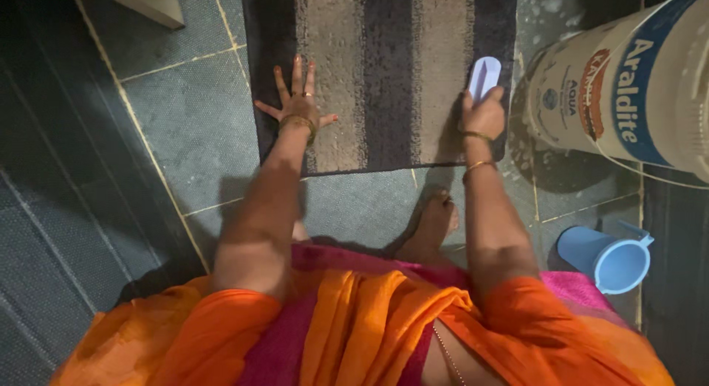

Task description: The person scrubs a small rug using a brush and soapy water, then rinses it in a bucket of water before continuing to scrub the surface.

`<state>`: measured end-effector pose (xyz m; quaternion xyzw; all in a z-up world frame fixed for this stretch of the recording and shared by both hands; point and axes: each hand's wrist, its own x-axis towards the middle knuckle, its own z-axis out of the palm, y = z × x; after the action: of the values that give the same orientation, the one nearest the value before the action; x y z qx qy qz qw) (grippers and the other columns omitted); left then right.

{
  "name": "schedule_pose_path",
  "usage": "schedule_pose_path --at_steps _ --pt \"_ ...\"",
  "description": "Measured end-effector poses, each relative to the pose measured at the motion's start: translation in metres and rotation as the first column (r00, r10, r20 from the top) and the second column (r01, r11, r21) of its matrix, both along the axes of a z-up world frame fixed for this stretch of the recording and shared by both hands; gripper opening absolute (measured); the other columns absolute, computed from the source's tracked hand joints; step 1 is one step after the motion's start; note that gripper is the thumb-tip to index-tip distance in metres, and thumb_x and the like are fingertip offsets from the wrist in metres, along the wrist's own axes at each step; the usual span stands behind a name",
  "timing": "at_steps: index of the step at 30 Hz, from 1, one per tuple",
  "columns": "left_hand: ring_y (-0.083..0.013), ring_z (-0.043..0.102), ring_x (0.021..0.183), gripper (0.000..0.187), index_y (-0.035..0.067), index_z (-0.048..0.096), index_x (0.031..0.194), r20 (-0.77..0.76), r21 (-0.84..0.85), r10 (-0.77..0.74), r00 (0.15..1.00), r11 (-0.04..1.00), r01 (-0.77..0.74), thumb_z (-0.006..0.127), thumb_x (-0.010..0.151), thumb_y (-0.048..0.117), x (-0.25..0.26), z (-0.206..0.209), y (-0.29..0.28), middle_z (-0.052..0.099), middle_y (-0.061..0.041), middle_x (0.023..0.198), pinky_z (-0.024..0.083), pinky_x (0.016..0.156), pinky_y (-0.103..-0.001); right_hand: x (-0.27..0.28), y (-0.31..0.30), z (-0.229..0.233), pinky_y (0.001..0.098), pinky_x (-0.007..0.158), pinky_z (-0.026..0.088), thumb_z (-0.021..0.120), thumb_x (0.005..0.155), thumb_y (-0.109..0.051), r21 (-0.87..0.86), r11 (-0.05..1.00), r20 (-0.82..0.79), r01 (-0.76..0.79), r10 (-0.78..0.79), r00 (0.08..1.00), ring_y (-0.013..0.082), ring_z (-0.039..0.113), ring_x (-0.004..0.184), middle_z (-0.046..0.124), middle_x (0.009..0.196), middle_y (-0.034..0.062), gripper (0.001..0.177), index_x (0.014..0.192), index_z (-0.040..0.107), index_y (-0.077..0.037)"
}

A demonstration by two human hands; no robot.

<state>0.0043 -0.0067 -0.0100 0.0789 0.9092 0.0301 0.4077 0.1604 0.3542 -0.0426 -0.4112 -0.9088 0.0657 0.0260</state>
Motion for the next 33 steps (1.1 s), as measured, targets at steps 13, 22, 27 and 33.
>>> schedule_pose_path --at_steps 13,22,27,33 --pt "-0.0373 -0.028 0.152 0.135 0.039 -0.013 0.164 -0.066 0.019 -0.018 0.998 1.0 0.02 0.077 0.07 0.073 0.005 -0.001 0.003 -0.027 0.009 0.168 0.007 0.103 -0.093 -0.028 -0.126 -0.012 0.0561 0.056 0.052 0.071 0.096 -0.048 -0.128 0.902 -0.084 -0.413 0.405 0.91 0.0458 0.067 0.065 0.07 0.072 0.0213 0.047 0.111 0.047 -0.009" --pt "-0.0434 -0.024 0.153 0.126 0.036 -0.011 0.163 -0.07 -0.083 -0.061 0.996 0.995 0.055 0.067 0.075 0.079 0.016 0.007 0.011 -0.03 0.006 0.169 0.019 0.107 -0.088 -0.029 -0.112 -0.036 0.0556 0.049 0.049 0.072 0.094 -0.048 -0.037 0.852 -0.157 -0.522 0.511 0.845 0.0449 0.065 0.057 0.067 0.065 0.022 0.053 0.114 0.048 -0.005" --pt "-0.0399 -0.024 0.153 0.126 0.036 -0.013 0.163 -0.05 -0.032 0.005 0.999 0.999 -0.006 0.067 0.075 0.079 0.021 -0.001 0.018 -0.031 0.006 0.166 0.015 0.105 -0.089 -0.024 -0.098 -0.031 0.0535 0.05 0.051 0.069 0.095 -0.049 -0.068 0.837 -0.136 -0.543 0.532 0.836 0.0433 0.066 0.059 0.068 0.07 0.0203 0.049 0.111 0.047 -0.008" --pt "-0.0391 -0.021 0.155 0.123 0.036 -0.006 0.165 -0.121 0.017 0.051 0.991 0.999 -0.049 0.069 0.076 0.077 0.034 -0.005 0.027 -0.025 0.006 0.17 0.018 0.104 -0.09 -0.031 -0.081 -0.025 0.0547 0.049 0.05 0.07 0.092 -0.054 -0.072 0.837 -0.082 -0.542 0.537 0.84 0.0433 0.066 0.057 0.069 0.068 0.0197 0.051 0.11 0.05 -0.011"
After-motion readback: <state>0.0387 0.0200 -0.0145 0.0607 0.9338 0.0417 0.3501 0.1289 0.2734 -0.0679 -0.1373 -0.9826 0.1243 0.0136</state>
